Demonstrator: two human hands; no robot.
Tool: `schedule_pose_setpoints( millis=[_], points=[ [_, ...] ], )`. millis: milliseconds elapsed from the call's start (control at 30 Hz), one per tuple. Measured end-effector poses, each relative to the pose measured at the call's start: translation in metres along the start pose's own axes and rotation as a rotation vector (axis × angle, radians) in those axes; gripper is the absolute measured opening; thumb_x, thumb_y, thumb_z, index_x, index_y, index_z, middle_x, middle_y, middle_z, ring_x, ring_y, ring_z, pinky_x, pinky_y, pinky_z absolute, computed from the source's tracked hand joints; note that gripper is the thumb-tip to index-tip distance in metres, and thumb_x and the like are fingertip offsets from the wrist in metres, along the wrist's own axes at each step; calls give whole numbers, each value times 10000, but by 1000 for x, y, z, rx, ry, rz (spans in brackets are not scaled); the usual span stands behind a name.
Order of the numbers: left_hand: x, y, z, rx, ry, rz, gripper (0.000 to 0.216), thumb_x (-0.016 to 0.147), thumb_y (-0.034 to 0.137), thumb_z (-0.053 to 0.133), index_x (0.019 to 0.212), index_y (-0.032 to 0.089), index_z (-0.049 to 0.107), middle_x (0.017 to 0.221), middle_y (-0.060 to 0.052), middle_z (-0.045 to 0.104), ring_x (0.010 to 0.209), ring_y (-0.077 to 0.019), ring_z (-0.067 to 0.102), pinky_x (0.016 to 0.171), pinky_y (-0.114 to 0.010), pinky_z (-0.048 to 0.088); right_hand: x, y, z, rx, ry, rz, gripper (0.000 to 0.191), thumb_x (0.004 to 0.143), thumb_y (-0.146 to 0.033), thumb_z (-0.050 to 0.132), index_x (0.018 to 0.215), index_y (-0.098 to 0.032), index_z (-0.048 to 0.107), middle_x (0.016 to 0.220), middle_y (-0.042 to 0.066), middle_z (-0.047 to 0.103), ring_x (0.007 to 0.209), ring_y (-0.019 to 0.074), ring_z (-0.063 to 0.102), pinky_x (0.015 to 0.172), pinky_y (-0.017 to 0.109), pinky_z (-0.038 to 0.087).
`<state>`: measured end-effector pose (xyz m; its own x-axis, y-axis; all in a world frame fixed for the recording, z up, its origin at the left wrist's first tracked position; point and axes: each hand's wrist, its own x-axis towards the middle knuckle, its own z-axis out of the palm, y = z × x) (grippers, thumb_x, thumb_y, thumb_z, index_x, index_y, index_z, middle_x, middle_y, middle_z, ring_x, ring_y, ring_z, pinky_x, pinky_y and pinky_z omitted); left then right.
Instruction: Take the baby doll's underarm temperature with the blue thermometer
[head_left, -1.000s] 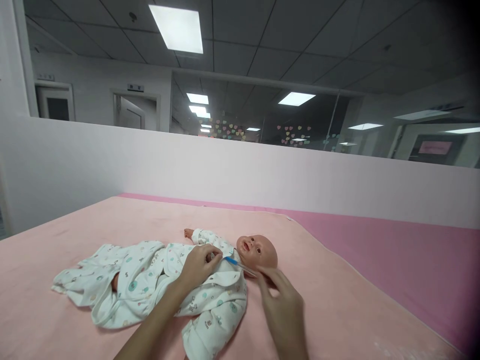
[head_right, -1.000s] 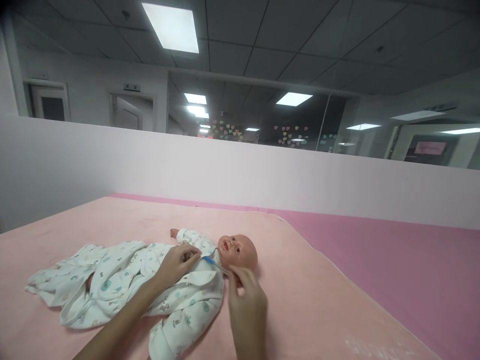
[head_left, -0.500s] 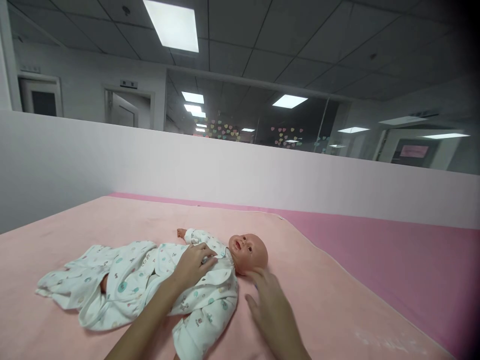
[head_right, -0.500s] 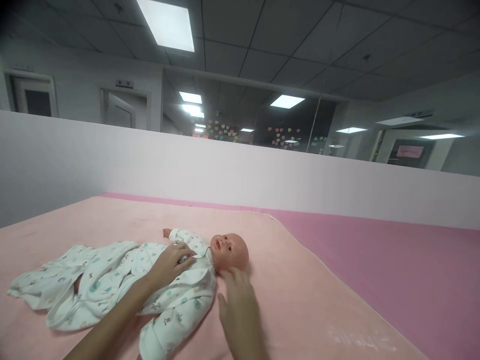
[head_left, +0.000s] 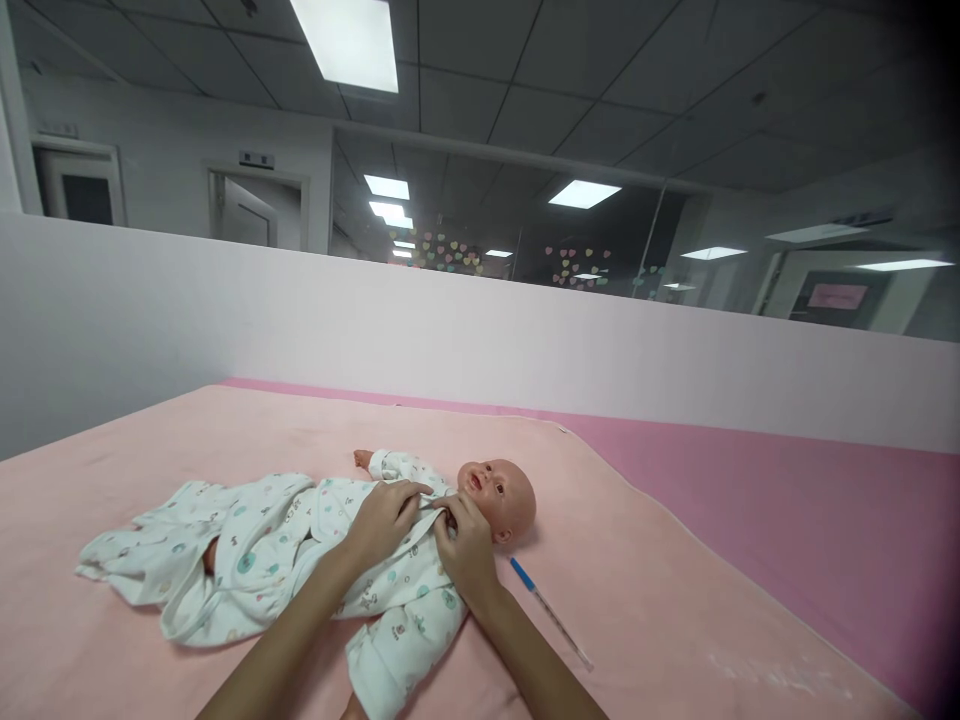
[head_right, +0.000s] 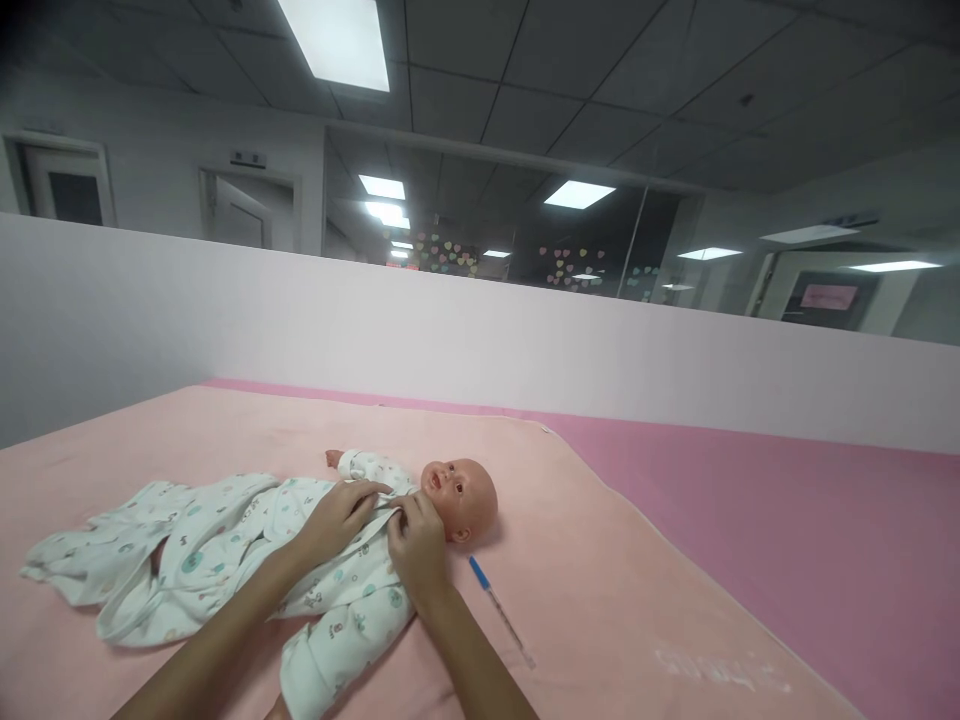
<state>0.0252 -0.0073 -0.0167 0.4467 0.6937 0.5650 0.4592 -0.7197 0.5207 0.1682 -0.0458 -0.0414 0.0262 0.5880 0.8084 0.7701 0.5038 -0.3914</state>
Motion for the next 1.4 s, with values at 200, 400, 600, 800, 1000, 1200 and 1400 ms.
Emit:
schedule_pose_setpoints(
  millis=[200, 400, 600, 800, 1000, 1200, 1400],
  points=[
    [1, 0, -1, -60, -32, -53, 331, 835, 374, 413, 992, 215, 657, 961, -30, 677, 892, -208, 586, 787, -286, 424, -1, 2, 1, 111, 69, 39, 201, 800, -121, 399, 832, -190, 585, 769, 23, 577, 685, 137, 531, 633, 243, 434],
    [1, 3, -3, -95, -25, -25, 277, 811, 301, 456, 997, 252, 655, 942, -9, 673, 871, -191, 584, 790, -280, 421, -3, 2, 0, 146, 99, -2, 209, 817, -128, 395, 880, -199, 582, 872, 43, 615, 834, 161, 563, 724, 272, 454],
    [1, 2, -5, -108, -25, -21, 263, 803, 293, 469, 976, 248, 662, 874, -7, 672, 824, -183, 582, 755, -269, 422, -2, 1, 1, 68, 33, -10, 180, 811, -142, 428, 815, -200, 599, 755, 21, 621, 731, 155, 556, 669, 270, 441],
    [1, 0, -3, -135, -11, -21, 282, 827, 301, 434, 971, 227, 665, 911, -15, 675, 849, -183, 581, 770, -269, 417, -1, 0, 2, 63, 27, 4, 132, 824, -190, 468, 825, -205, 600, 792, 21, 631, 768, 158, 555, 705, 277, 437],
    [1, 2, -6, -137, -36, -11, 316, 838, 337, 411, 959, 222, 680, 887, -23, 677, 833, -187, 581, 765, -275, 416, -1, 1, 2, 62, 33, 33, 158, 852, -223, 445, 835, -210, 602, 802, 25, 636, 776, 161, 565, 706, 281, 443],
    [1, 4, -7, -124, -32, -24, 335, 848, 369, 399, 964, 228, 680, 880, -29, 673, 825, -190, 576, 755, -278, 414, -3, 2, 2, 49, 52, 78, 169, 860, -244, 429, 843, -207, 592, 801, 29, 628, 771, 162, 572, 692, 276, 454],
    [0, 5, -8, -83, -63, -20, 339, 841, 412, 413, 980, 242, 671, 844, -22, 666, 789, -187, 574, 732, -279, 410, -2, 4, 4, 21, 45, 54, 166, 859, -231, 428, 830, -212, 590, 794, 28, 631, 772, 168, 572, 698, 285, 451]
  ],
)
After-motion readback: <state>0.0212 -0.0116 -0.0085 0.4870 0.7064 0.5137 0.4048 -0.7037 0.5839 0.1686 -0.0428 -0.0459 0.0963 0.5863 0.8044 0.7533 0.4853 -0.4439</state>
